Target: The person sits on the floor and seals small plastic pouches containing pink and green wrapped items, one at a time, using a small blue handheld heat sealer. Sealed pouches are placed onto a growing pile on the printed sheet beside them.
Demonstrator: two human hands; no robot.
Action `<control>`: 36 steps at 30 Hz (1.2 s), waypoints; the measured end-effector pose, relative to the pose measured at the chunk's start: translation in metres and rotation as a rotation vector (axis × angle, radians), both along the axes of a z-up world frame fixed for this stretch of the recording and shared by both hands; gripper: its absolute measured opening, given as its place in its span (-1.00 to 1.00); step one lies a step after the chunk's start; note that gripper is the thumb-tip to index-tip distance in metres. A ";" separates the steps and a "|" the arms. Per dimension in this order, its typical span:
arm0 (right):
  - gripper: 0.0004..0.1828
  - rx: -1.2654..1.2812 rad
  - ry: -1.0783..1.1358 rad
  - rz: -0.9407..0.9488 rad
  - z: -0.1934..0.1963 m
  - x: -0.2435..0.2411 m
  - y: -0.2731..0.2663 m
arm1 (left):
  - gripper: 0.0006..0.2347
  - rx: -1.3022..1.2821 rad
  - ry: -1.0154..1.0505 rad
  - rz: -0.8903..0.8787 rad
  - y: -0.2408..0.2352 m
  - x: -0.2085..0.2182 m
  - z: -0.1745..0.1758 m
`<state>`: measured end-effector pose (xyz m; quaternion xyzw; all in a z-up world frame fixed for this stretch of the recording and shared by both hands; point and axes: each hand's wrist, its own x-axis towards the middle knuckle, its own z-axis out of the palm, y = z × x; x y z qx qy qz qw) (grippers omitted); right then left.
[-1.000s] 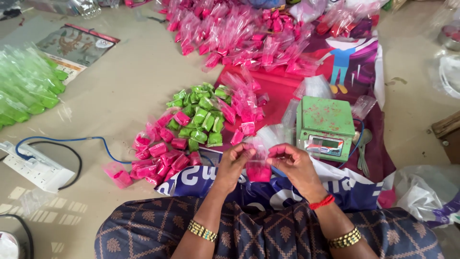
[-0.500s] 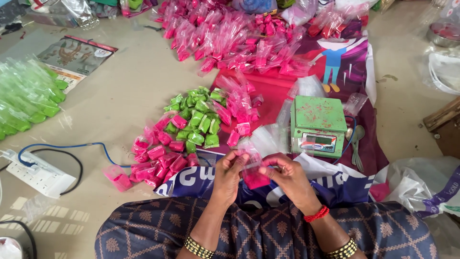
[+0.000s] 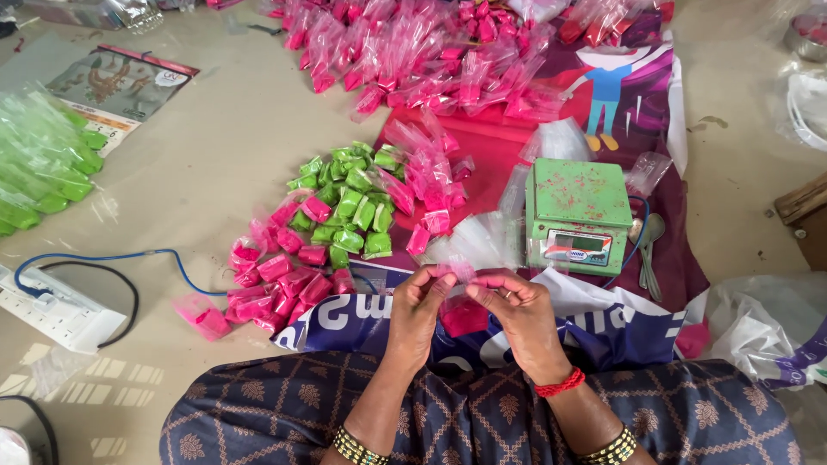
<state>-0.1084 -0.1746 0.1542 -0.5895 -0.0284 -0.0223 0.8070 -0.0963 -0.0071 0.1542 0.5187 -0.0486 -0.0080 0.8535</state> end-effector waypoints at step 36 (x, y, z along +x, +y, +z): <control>-0.77 0.050 0.009 -0.107 0.041 -0.004 -0.005 | -0.89 0.207 -0.004 -0.166 -0.011 -0.008 0.019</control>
